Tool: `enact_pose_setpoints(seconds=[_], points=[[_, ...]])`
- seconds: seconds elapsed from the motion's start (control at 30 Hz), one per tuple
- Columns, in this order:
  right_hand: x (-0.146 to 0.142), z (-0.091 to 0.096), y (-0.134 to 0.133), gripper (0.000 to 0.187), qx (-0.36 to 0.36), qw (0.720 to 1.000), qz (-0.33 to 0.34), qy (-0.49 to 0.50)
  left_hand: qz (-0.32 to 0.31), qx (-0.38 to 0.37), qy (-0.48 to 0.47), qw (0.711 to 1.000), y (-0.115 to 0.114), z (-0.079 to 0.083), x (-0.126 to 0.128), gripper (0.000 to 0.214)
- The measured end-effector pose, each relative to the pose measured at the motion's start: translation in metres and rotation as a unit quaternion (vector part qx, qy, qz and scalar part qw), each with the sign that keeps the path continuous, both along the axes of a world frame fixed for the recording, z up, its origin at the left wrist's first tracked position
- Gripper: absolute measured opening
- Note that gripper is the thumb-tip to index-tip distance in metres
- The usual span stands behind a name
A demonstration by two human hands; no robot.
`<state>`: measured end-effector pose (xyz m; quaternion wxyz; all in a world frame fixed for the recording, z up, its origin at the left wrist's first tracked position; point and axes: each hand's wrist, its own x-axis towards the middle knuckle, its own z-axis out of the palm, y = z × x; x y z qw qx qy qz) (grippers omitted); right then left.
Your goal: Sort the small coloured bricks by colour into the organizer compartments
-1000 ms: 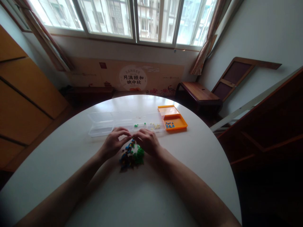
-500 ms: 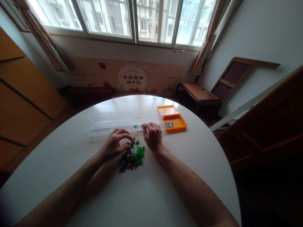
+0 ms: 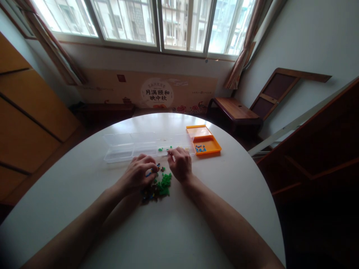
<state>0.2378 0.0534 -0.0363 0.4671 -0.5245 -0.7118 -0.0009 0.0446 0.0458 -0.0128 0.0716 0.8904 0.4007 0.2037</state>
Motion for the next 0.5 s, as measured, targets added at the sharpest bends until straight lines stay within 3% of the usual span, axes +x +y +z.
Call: enact_pose_setpoints(seconds=[0.27, 0.5], points=[[-0.0010, 0.0011, -0.0021, 0.014, -0.004, 0.999, 0.032, 0.008, 0.009, -0.018, -0.017, 1.000, 0.0005, 0.0030, 0.0019, 0.009], [-0.0048, -0.0014, -0.0034, 0.008, 0.016, 0.984, 0.175, -0.013, 0.047, -0.022, -0.173, 0.983, 0.0027, 0.0065, 0.0020, 0.010]])
